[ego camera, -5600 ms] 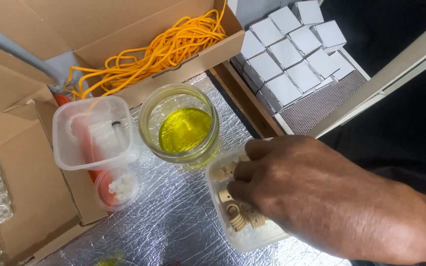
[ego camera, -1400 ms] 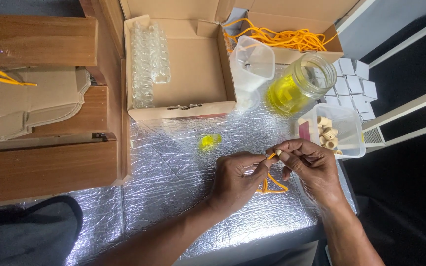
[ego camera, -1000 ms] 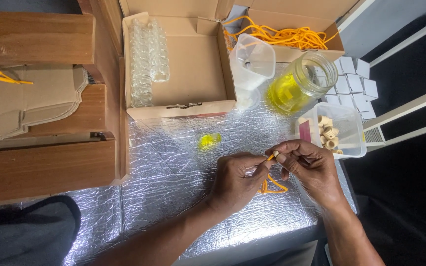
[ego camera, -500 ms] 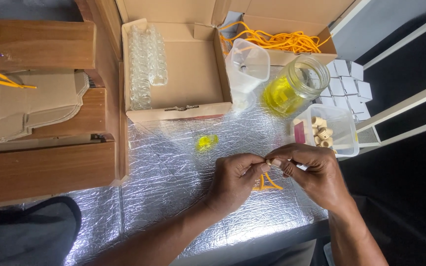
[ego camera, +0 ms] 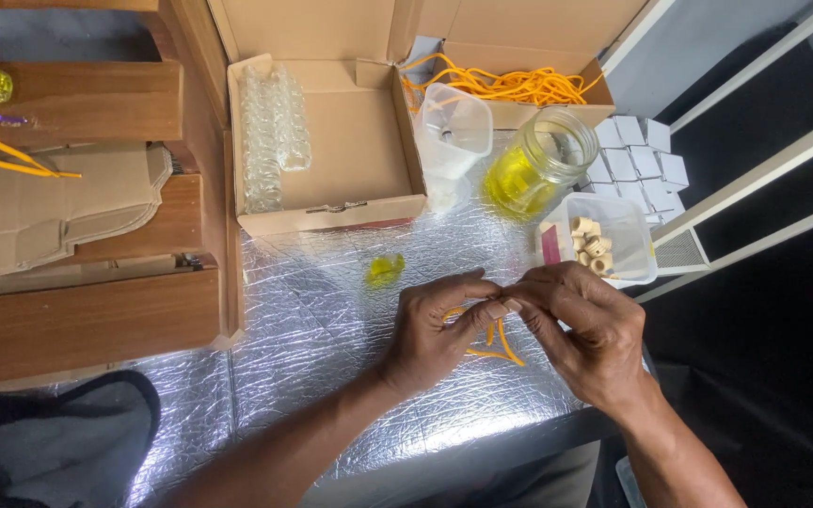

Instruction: Assembling perfume bottle components by threading cords through caps, folding packaging boxes, and cleaning bottles.

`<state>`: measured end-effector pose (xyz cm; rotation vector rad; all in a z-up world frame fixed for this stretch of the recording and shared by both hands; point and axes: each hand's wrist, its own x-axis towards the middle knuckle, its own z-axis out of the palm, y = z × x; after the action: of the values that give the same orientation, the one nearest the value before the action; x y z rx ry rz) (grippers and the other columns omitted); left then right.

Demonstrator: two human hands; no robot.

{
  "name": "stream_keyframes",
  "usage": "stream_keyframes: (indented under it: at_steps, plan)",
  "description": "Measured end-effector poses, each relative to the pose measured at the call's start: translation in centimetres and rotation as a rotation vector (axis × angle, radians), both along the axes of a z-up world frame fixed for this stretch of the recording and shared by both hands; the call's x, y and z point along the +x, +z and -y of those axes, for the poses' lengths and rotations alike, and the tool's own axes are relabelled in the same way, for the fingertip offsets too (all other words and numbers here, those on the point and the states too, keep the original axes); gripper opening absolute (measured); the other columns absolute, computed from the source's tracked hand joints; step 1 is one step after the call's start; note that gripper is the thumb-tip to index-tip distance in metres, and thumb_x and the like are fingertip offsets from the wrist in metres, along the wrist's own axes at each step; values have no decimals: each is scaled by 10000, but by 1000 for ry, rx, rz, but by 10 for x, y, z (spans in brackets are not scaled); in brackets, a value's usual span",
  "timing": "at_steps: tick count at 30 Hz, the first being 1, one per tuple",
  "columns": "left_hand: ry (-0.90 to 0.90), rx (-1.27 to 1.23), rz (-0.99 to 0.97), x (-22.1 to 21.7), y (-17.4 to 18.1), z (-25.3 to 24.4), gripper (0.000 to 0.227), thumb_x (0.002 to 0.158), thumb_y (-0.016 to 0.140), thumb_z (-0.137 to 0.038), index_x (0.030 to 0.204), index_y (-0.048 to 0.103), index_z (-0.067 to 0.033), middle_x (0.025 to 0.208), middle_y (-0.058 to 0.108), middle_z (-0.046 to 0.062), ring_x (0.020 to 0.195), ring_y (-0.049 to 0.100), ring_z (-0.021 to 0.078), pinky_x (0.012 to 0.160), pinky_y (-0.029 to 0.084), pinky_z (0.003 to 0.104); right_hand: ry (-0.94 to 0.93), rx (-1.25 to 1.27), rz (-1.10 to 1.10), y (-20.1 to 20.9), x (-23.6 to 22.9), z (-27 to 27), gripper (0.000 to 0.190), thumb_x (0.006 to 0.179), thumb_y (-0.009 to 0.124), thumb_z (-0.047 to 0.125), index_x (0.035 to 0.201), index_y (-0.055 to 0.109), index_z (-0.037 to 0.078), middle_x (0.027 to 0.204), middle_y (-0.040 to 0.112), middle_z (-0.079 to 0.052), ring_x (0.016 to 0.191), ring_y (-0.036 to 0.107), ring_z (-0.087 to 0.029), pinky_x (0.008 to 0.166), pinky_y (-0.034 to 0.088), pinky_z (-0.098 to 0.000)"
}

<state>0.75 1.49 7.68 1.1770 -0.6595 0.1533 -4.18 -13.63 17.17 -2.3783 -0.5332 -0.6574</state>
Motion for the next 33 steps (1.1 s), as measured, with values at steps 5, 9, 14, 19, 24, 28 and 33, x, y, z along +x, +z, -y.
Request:
stream_keyframes:
  at_steps: [5,9,14,19,24,28,33]
  plan:
    - [-67,90,47,3,-1,-3,108,975,729,-184,1033,751,-97,996,778,100,1058,740,311,1165,322,628,-16,60,106,3,-2,14,57,937,693,6,896,733,2,802,674,-163,630,669,-265,532,554,-351]
    - [-32,229,171,9,-8,-2,109,924,740,-106,1027,710,-85,1025,777,81,966,767,215,1250,334,564,-6,24,119,12,-8,35,138,1044,539,-53,911,550,-20,845,597,-134,673,619,-196,607,564,-285]
    - [-87,264,166,14,-17,0,177,867,800,-50,1020,730,-106,1073,776,63,1045,749,201,1237,334,532,-29,692,62,41,-26,47,84,1191,487,161,1184,466,79,1011,641,-173,839,764,-304,588,643,-253]
    - [-172,261,141,8,-9,-1,118,896,763,-50,1006,730,-80,1006,770,88,959,746,202,1040,509,433,-62,812,53,33,-41,79,102,1223,477,201,1147,480,133,838,548,-53,666,611,-131,601,605,-238]
    - [-215,260,126,7,-15,-1,96,910,748,-40,999,711,-36,938,752,114,828,731,183,791,663,301,-99,822,82,20,-44,78,183,1156,587,301,1062,511,163,783,504,15,620,522,-37,537,509,-162]
    - [-320,216,-109,6,-7,-3,121,966,669,-80,1056,675,2,893,740,144,774,771,214,747,679,319,-222,186,-163,19,-41,47,135,1046,567,115,1151,603,37,981,627,-88,774,604,-188,654,506,-291]
    - [-389,137,-154,7,-12,0,198,977,654,-79,1147,631,22,965,737,184,808,778,245,766,687,355,-97,-194,-133,0,-34,16,355,1028,529,196,1324,600,13,1350,637,-205,1280,626,-361,1110,503,-495]
